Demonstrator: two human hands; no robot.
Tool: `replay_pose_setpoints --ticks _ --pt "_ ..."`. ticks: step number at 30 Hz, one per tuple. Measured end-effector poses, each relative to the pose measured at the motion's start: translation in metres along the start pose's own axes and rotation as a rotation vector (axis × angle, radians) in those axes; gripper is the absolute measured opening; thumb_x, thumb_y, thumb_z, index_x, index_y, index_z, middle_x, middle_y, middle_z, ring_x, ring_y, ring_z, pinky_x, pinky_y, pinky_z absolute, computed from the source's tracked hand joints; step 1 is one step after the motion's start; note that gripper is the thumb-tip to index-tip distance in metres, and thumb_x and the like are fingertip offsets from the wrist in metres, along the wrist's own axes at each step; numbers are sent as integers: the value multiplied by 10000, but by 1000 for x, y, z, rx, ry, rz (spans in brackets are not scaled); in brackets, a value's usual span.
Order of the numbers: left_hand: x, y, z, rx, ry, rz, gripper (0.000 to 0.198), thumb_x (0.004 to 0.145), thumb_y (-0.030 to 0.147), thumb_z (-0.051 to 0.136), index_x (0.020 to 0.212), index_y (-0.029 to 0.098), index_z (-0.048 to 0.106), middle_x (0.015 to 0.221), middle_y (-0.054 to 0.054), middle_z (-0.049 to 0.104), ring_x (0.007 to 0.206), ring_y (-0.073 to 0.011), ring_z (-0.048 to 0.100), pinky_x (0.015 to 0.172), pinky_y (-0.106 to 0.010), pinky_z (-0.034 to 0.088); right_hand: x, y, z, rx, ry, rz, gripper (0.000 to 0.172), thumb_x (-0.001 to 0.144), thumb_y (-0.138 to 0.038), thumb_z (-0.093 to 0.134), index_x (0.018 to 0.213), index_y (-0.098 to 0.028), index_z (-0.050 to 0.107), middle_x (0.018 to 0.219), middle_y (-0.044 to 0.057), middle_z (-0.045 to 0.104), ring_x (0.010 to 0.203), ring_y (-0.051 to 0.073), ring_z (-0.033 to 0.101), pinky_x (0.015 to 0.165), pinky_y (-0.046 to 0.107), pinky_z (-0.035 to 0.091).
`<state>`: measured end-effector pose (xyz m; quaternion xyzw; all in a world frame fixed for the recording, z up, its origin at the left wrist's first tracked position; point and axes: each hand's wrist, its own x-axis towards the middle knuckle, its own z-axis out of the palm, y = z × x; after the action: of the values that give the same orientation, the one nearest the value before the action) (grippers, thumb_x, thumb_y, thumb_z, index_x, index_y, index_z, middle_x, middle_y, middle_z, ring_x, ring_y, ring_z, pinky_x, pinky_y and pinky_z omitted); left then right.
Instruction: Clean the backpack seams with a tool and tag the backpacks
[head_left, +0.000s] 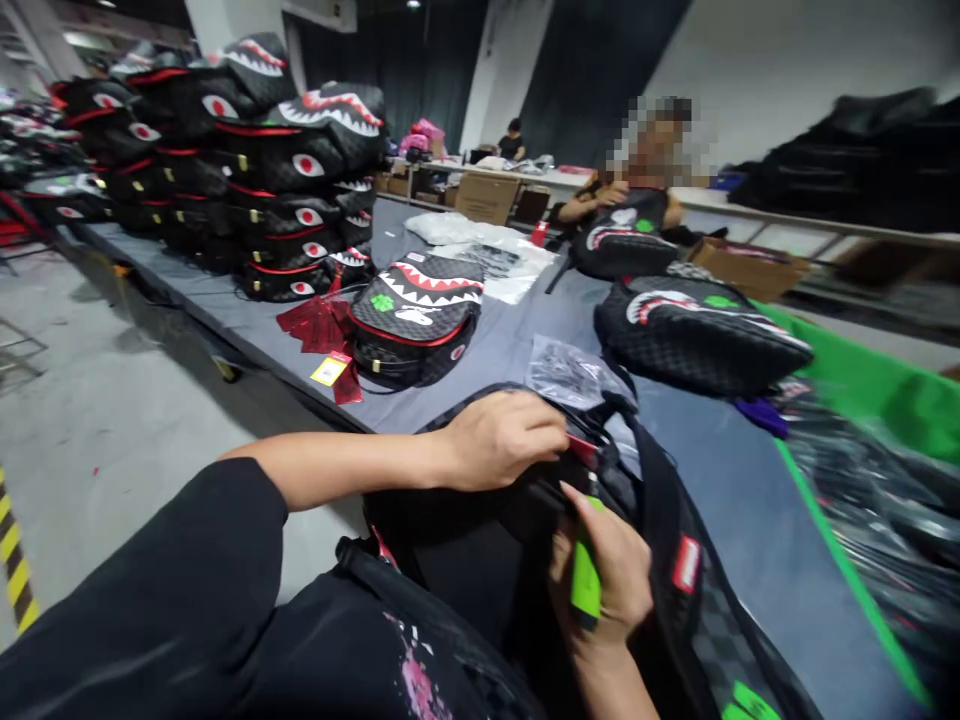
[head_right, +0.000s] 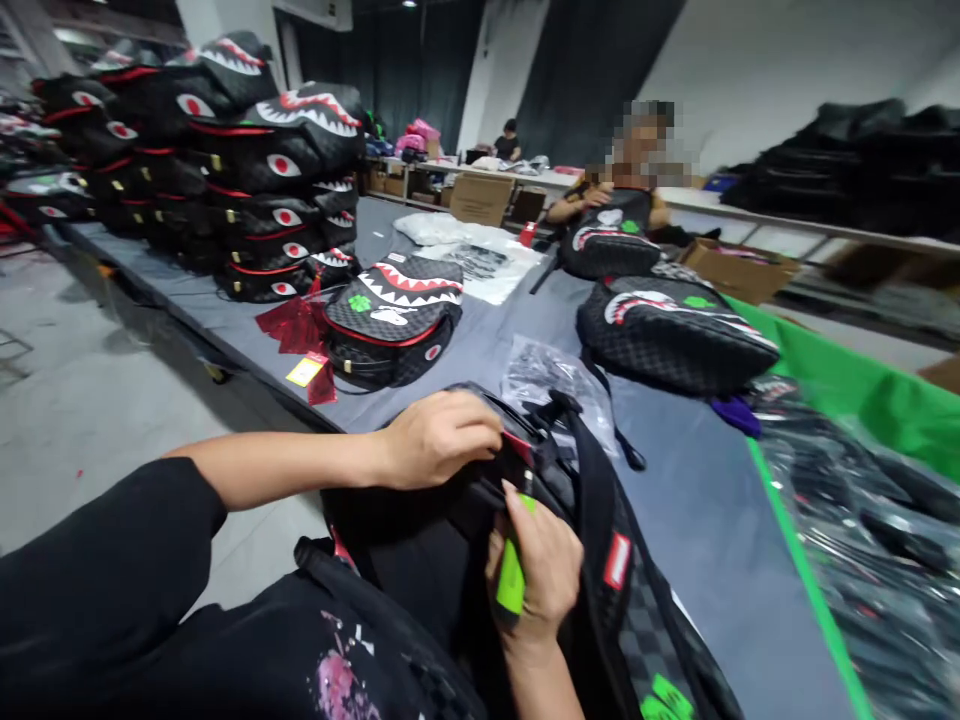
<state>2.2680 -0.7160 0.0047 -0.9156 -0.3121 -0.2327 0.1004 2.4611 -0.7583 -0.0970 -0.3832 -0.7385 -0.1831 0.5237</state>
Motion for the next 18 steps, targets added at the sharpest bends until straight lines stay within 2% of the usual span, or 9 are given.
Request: replay_pose_setpoints --ticks 2,4,7,9,11,13,15,18 --pt "15 -17 -5 24 -11 -50 467 925 319 573 1352 139 515 1410 -116 526 1310 -259 479 1064 -367 438 4 0 4 -10 18 13 453 809 -87 682 1237 -211 600 976 68 749 875 237 717 834 379 533" --pt "32 -31 0 21 -134 -73 747 835 379 698 1469 124 396 1408 -156 516 1282 -317 492 1017 -416 466 7 -3 7 -6 33 53 421 812 -98 696 1216 -184 616 963 70 740 853 229 708 837 369 529" --pt "51 -46 19 62 -290 -94 733 799 415 725 1437 160 467 1284 -150 602 1151 -319 568 896 -409 507 4 -10 9 41 34 143 358 821 -109 693 1169 -175 646 948 78 721 809 226 691 822 377 532" --pt "56 -49 29 109 -326 -61 675 827 429 686 1424 183 489 1279 -143 605 1136 -296 577 860 -368 503 -1 -14 5 70 -39 130 326 821 -112 693 1137 -187 656 916 68 715 783 220 680 804 374 529" --pt "53 -43 31 137 -316 13 661 869 412 628 1463 192 437 1324 -127 581 1171 -264 566 881 -335 483 -5 -16 -3 84 -151 83 317 829 -133 689 1138 -192 645 919 70 715 809 228 679 815 384 522" --pt "46 -34 29 151 -273 96 706 881 380 596 1509 169 350 1425 -120 508 1289 -260 491 1002 -356 424 -5 -16 -12 132 -222 87 320 860 -182 654 1178 -193 622 956 85 722 871 245 685 839 404 522" --pt "42 -29 30 148 -266 153 845 843 419 610 1534 95 248 1555 -148 345 1442 -296 304 1147 -449 280 -2 -15 -17 228 -213 173 326 903 -248 582 1225 -202 597 977 90 731 918 257 695 842 418 538" --pt "48 -34 45 142 -305 144 1121 741 499 700 1559 68 65 1623 -207 134 1500 -372 125 1168 -580 156 1 -9 -12 325 -116 450 361 933 -304 513 1282 -211 527 941 79 746 884 246 725 786 401 568"
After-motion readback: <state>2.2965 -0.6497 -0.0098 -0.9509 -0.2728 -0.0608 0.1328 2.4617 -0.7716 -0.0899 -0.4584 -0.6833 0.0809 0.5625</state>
